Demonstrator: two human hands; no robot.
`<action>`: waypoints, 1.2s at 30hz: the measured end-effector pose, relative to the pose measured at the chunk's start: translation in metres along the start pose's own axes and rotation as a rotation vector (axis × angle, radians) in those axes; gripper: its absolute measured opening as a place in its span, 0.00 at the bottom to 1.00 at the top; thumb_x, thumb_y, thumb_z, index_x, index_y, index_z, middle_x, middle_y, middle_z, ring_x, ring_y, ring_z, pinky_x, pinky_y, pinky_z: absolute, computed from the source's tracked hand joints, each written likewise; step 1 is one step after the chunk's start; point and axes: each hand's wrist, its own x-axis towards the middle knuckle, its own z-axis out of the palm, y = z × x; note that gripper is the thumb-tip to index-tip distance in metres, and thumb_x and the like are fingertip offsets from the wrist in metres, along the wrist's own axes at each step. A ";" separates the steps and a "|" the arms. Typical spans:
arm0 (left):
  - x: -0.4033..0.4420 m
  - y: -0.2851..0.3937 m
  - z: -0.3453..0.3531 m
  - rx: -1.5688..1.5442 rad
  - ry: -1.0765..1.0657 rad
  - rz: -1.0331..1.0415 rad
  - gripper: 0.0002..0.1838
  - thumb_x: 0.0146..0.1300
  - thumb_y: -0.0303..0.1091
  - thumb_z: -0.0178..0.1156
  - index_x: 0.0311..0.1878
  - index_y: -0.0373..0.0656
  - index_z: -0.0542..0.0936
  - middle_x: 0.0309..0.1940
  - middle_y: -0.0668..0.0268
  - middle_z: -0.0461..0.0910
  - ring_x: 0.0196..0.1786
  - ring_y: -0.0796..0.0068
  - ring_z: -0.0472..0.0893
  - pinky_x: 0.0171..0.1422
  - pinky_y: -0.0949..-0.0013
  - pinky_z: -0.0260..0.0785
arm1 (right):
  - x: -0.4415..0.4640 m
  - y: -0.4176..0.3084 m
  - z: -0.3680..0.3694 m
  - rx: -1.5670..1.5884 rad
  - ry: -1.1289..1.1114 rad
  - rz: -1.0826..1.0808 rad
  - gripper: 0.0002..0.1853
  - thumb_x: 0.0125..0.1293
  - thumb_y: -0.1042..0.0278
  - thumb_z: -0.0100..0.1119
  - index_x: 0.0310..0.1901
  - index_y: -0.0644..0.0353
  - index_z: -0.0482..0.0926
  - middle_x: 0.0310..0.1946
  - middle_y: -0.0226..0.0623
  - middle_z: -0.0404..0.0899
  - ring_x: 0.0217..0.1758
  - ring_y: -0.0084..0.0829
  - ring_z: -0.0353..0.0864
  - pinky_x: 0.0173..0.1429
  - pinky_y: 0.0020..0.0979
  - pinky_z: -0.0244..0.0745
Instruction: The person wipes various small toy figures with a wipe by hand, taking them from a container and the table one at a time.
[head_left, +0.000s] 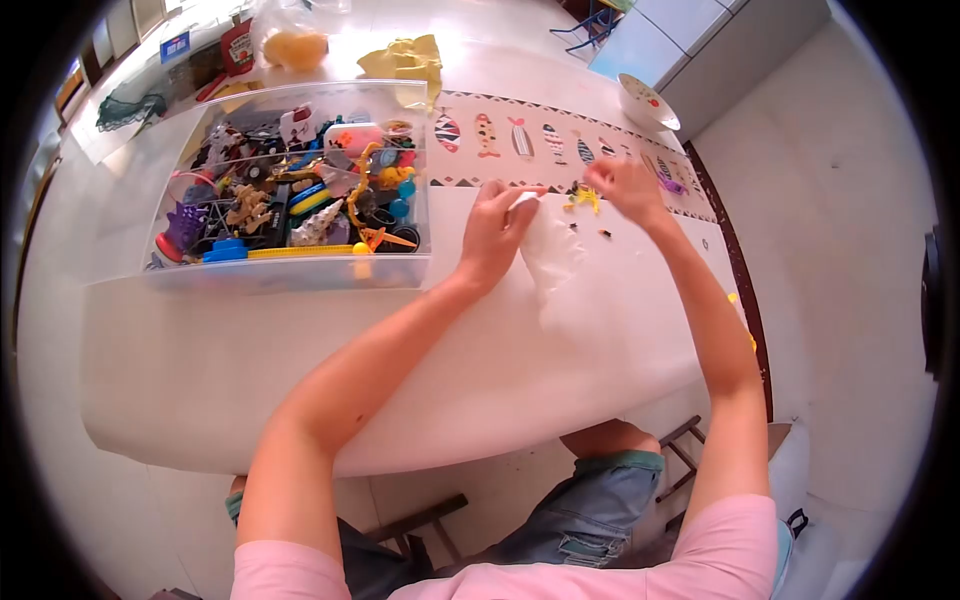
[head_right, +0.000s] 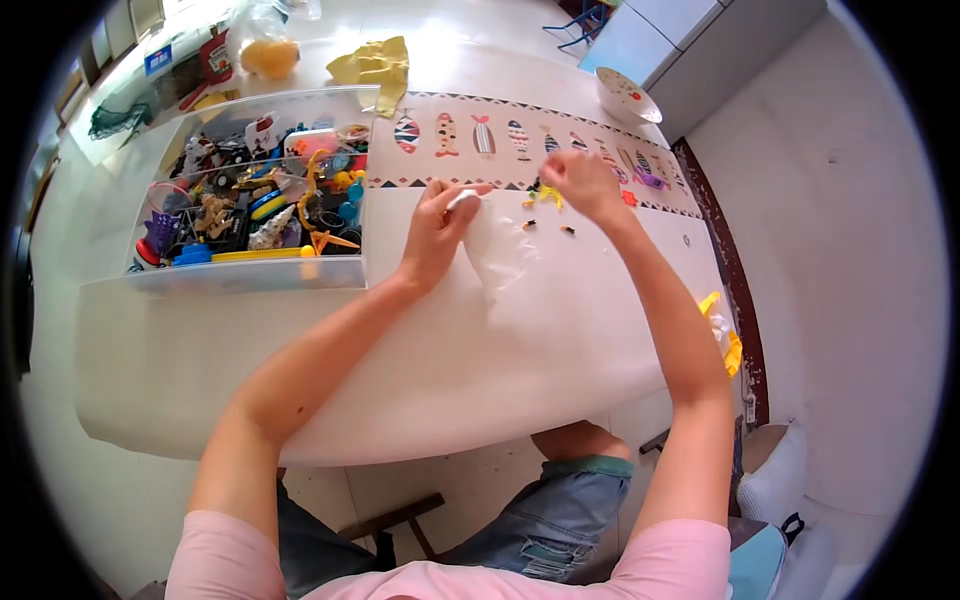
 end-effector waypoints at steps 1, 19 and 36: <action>0.000 0.003 0.000 -0.054 0.034 -0.048 0.09 0.60 0.31 0.58 0.44 0.42 0.78 0.33 0.63 0.75 0.34 0.78 0.75 0.36 0.75 0.68 | -0.014 0.004 0.003 -0.013 -0.027 0.045 0.12 0.54 0.58 0.60 0.32 0.58 0.82 0.27 0.39 0.81 0.31 0.37 0.81 0.38 0.35 0.74; 0.006 0.006 -0.001 -0.468 0.096 -0.316 0.14 0.67 0.39 0.49 0.32 0.38 0.72 0.20 0.69 0.74 0.21 0.82 0.74 0.22 0.79 0.68 | -0.052 -0.069 0.061 1.614 0.212 -0.070 0.05 0.62 0.71 0.54 0.36 0.60 0.70 0.31 0.30 0.75 0.31 0.16 0.72 0.37 0.19 0.67; 0.002 0.011 -0.003 -0.653 0.007 -0.429 0.08 0.67 0.35 0.48 0.44 0.44 0.72 0.34 0.73 0.75 0.37 0.83 0.75 0.41 0.78 0.68 | -0.051 -0.055 0.075 1.265 0.283 -0.217 0.05 0.58 0.68 0.61 0.31 0.56 0.75 0.29 0.22 0.75 0.31 0.16 0.67 0.34 0.22 0.60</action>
